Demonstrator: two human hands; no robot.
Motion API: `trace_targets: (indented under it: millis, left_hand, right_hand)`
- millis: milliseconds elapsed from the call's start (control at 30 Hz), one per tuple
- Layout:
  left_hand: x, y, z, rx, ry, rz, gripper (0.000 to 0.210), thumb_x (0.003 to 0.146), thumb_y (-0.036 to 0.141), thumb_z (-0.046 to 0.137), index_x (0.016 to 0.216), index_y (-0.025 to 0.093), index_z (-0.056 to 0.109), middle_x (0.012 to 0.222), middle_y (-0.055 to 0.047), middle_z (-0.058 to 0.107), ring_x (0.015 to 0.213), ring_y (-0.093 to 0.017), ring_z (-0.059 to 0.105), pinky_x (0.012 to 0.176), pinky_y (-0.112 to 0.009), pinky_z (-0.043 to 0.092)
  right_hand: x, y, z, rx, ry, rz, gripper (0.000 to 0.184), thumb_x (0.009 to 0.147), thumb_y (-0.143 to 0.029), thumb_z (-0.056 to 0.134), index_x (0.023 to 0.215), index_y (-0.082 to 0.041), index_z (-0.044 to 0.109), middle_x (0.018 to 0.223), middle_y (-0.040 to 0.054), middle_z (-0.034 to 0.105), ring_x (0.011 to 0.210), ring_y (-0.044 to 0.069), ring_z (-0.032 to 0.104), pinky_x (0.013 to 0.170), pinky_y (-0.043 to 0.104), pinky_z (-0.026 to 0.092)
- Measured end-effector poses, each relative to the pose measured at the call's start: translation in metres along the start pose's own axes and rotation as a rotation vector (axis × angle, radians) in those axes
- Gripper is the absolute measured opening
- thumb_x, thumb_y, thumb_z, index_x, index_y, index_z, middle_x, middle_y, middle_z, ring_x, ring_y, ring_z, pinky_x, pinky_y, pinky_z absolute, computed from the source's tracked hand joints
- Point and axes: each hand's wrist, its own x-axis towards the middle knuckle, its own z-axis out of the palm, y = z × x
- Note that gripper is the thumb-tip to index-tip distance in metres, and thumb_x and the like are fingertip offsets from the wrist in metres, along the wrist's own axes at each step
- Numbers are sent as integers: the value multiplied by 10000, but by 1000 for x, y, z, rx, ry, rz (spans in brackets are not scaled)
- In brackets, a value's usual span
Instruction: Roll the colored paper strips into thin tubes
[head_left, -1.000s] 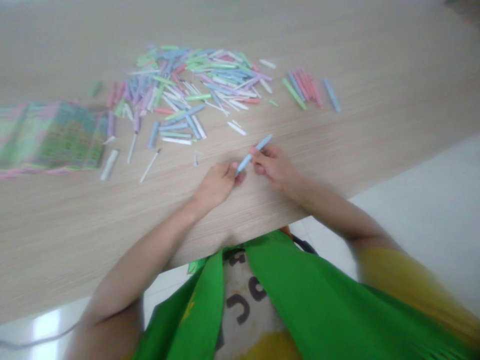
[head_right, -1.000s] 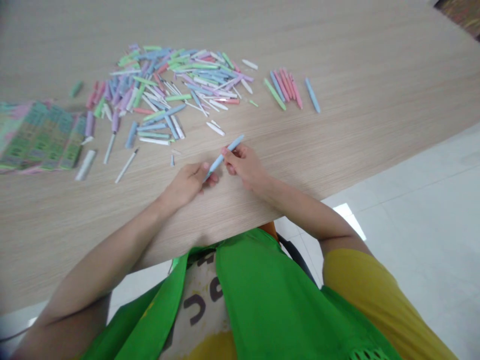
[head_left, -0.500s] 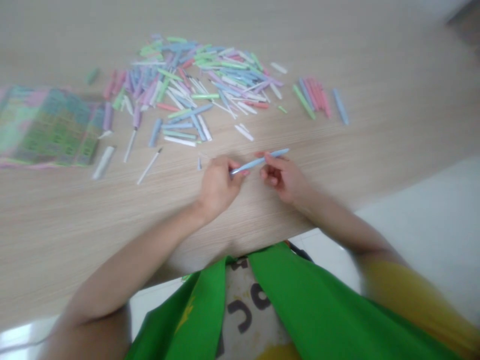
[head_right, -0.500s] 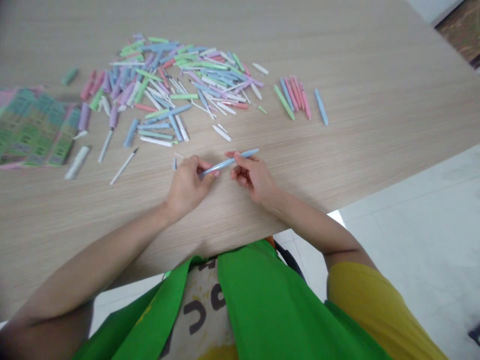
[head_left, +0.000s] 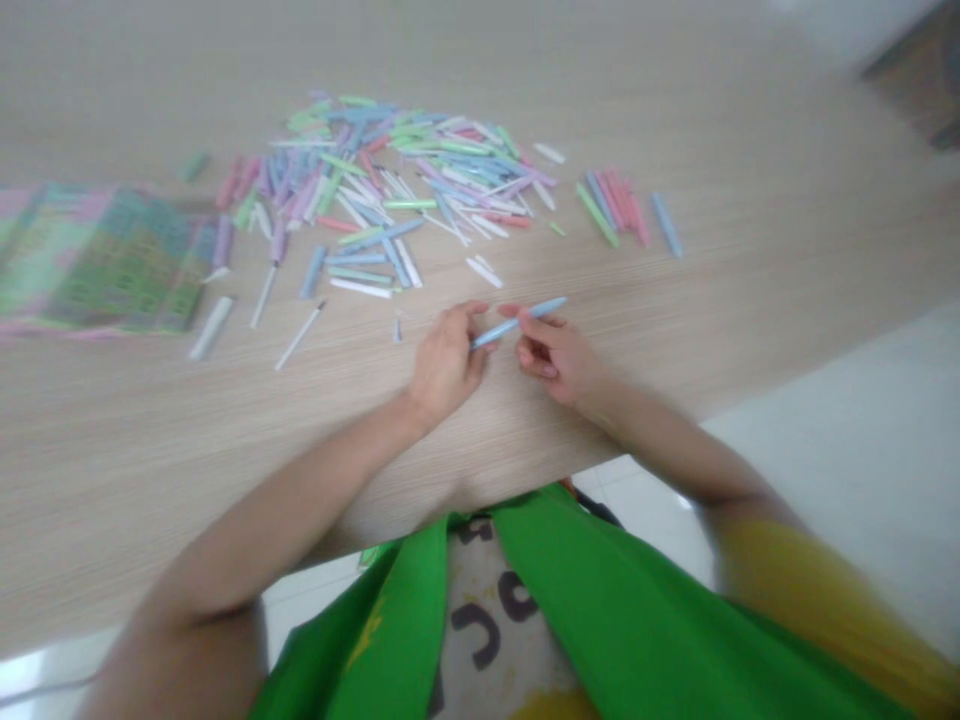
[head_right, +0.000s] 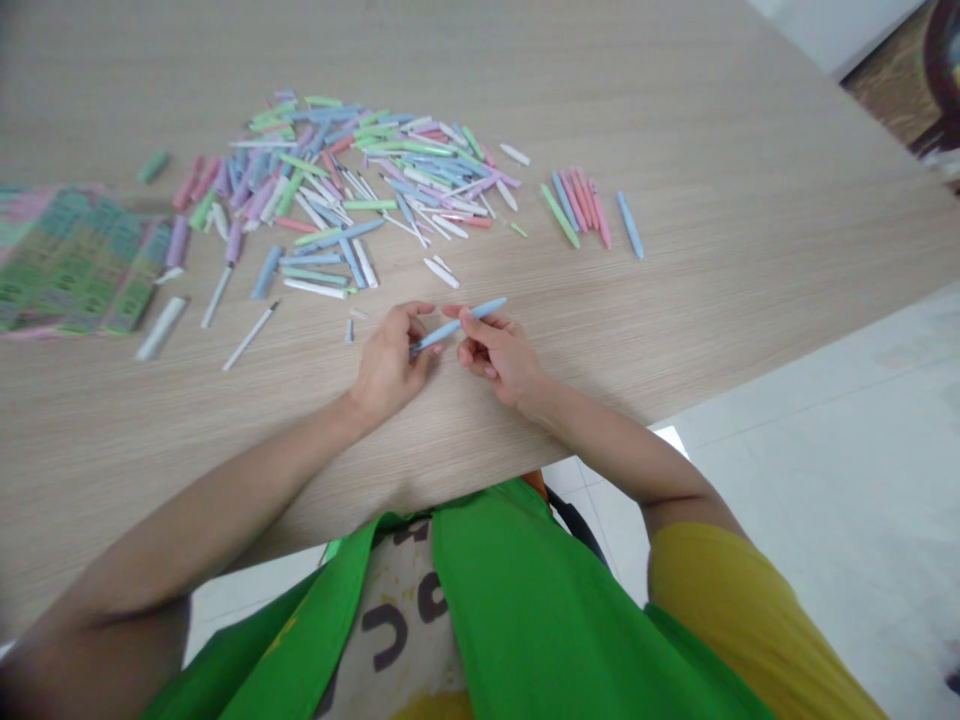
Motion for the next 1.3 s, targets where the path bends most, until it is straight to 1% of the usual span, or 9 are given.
trace_targets:
  millis: [100,267,467,600,733,833,1000,1100,1300]
  left_hand:
    - [-2,1,-4,-212,-124,-41,403,972,363,517,1305,138,547,769,-23,662,680,-150,583,667,-270,461]
    - [-2,1,-7,-513,-146,-246,568,968,627,423,977,140,715,478,37,438,466,-112,373,471,-248,261]
    - [6,3,-16,-885,-517,-362,558,790,687,663,745,132,667,448,81,274,409,-63,198,424,-248,138]
    - [9,4,-18,-889,-447,-371,488,751,643,718,736,168,606,498,56,381,437,-63,235,443,-245,151]
    - [10,2,-23,-623,-384,-292,435,832,601,625,715,182,606,513,53,370,476,-86,272,485,-261,193]
    - [8,0,-29,-388,-365,-190,402,885,531,573,682,184,590,518,51,368,510,-98,305,513,-259,230]
    - [2,5,-31,-174,-351,-83,348,920,443,521,745,168,644,546,36,437,561,-113,380,560,-253,292]
    - [0,10,-28,-188,-311,-118,369,923,446,502,809,150,692,547,32,437,557,-116,377,552,-255,286]
    - [2,11,-23,-536,-352,-313,300,803,337,471,831,132,689,517,26,440,492,-107,349,506,-266,276]
  right_hand:
    - [1,6,2,-53,-72,40,299,872,-436,688,972,-155,708,437,-62,526,347,33,222,363,213,89]
    - [1,12,5,-78,-140,31,293,811,-433,742,937,-170,713,478,-55,553,377,38,271,375,216,102]
    - [-4,13,7,-88,-215,1,346,804,-449,751,1036,-195,712,477,-74,506,452,59,348,420,207,154]
    - [-7,8,7,-131,-215,56,333,787,-424,782,1022,-209,683,556,-60,579,444,50,335,414,212,157]
    - [-9,-6,2,-67,-77,-40,308,776,-379,805,967,-214,629,693,-46,628,426,28,329,402,227,166]
    - [-10,-8,0,-54,21,-137,260,830,-397,754,876,-214,575,675,-56,583,424,30,363,409,229,194]
    - [-10,4,3,-111,93,-211,299,770,-373,817,785,-215,564,574,-95,438,426,34,348,425,232,228]
    - [-10,5,3,-64,85,-242,312,741,-403,841,780,-210,599,606,-78,467,443,32,344,418,237,219]
    - [-12,5,4,-74,46,-215,269,834,-478,748,895,-224,685,685,-35,588,470,42,354,407,249,227]
